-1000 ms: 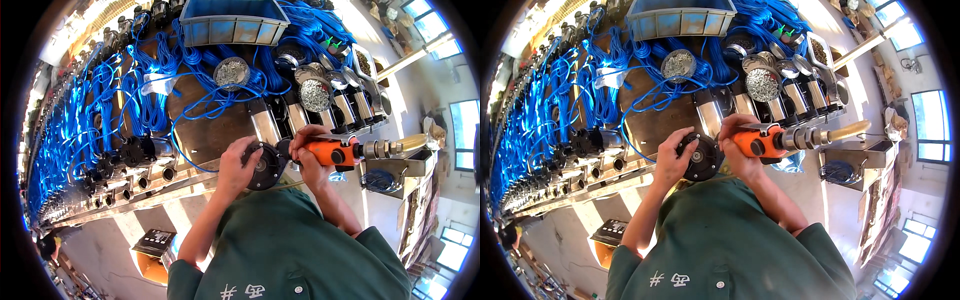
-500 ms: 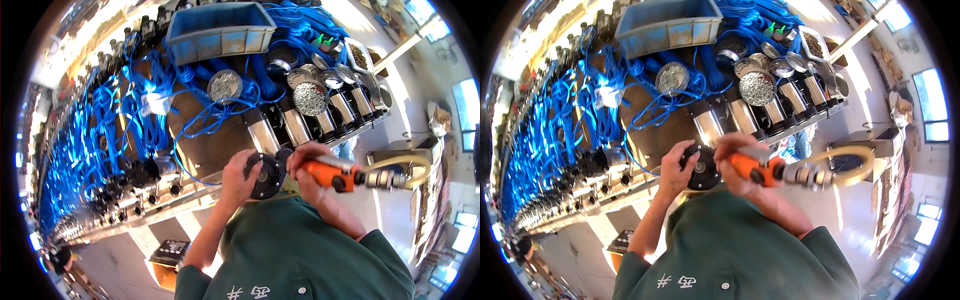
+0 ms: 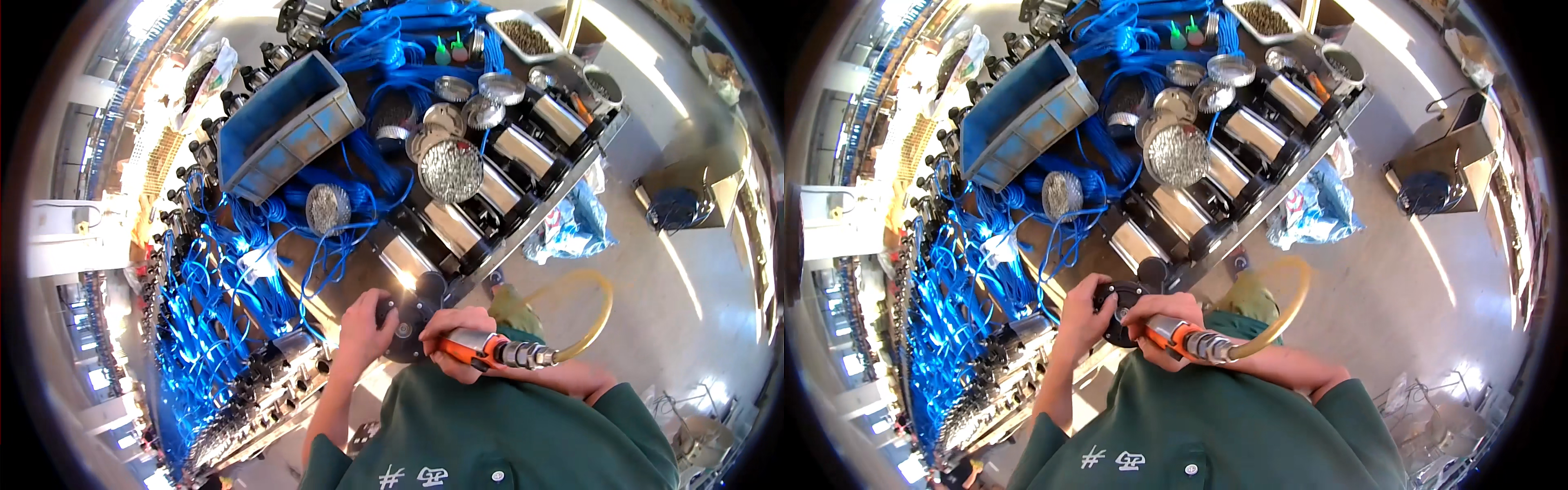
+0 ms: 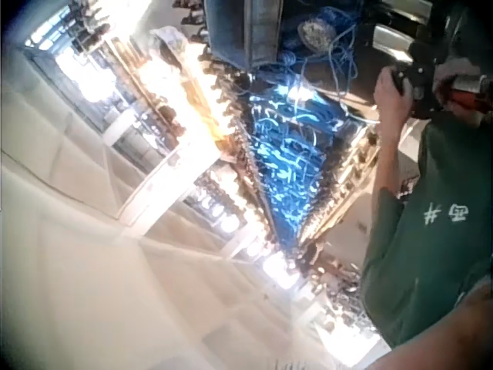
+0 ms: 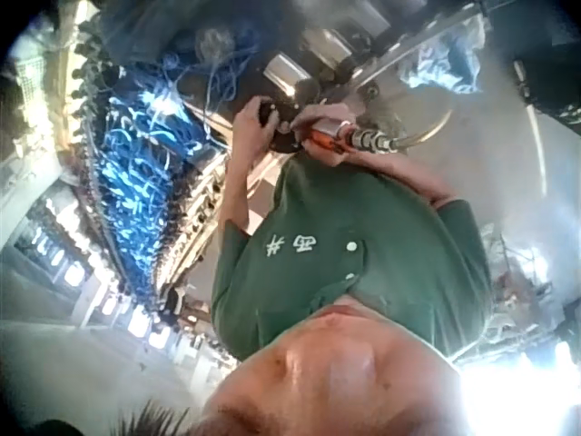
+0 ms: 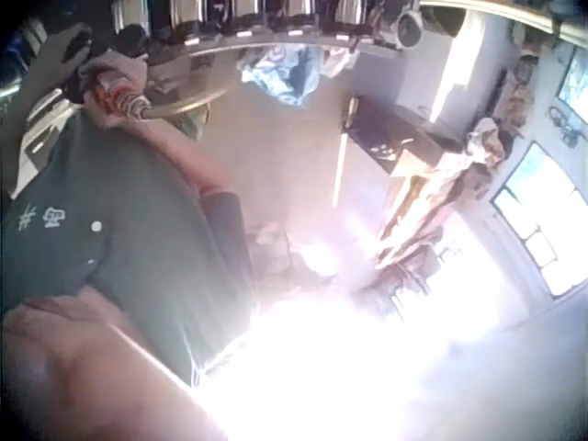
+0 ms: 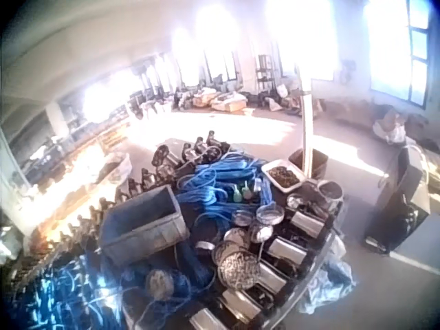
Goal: The person assembles metal pump housings by picking up fasteners and using a pneumatic screwdriver to secure a black circular cover to the top of each metal unit.
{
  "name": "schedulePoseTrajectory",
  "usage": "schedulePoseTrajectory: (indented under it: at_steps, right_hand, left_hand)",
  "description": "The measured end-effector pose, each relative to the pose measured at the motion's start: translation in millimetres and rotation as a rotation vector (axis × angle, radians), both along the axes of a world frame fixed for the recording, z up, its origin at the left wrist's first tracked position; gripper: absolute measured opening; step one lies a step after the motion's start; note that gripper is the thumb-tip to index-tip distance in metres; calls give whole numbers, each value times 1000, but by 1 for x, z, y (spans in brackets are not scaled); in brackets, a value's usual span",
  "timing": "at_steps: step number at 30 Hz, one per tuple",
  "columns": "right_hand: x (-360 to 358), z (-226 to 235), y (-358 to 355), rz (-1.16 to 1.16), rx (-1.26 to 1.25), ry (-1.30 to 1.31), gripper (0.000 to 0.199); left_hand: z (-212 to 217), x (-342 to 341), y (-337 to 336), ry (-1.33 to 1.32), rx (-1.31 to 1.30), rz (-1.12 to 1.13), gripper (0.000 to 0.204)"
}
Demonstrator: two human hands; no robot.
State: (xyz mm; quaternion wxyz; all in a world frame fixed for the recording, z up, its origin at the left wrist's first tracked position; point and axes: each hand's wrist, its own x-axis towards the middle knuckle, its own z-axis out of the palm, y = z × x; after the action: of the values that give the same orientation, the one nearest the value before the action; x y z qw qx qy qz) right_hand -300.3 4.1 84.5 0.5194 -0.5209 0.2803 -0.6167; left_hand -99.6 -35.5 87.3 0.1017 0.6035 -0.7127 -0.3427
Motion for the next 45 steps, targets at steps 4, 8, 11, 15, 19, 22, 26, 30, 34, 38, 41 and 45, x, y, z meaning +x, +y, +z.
schedulePoseTrajectory:
  at_steps: [4,8,11,15,19,22,26,30,34,38,41,45]
  right_hand:
    - [-4,-9,0,50,-32,-51,26]
    - [-14,-10,-4,125,-6,-135,27]
    - [-20,-10,-7,143,-56,-121,30]
    - [-17,-5,-6,169,3,-163,29]
    - [-21,0,-2,195,72,-117,29]
    - [-23,1,4,190,74,-152,31]
    - [-24,-5,2,145,64,-163,27]
    - [-30,22,-3,386,236,-74,27]
    - [-18,18,9,386,197,-6,30]
    - [-25,19,13,359,276,-35,30]
    - [-23,16,13,331,359,-222,29]
    - [-27,3,5,131,323,-470,30]
  left_hand:
    - [8,-12,-18,-39,111,-168,31]
    - [9,-15,-29,-91,201,-282,33]
    - [8,-18,-66,-125,167,-427,30]
    - [-38,-56,-190,77,-307,-181,24]
    - [-102,-87,-298,-544,-613,-277,67]
    - [-139,-66,-330,-549,-666,-306,27]
    - [-109,-55,-318,-350,-619,-339,18]
    - [-137,-55,-337,-236,-707,-365,66]
    - [-142,-63,-329,-331,-475,-309,38]
    - [-128,-44,-314,-393,-684,-513,10]
    - [-82,-32,-279,-298,-792,-439,15]
    - [-14,-14,-215,-144,-883,-187,21]
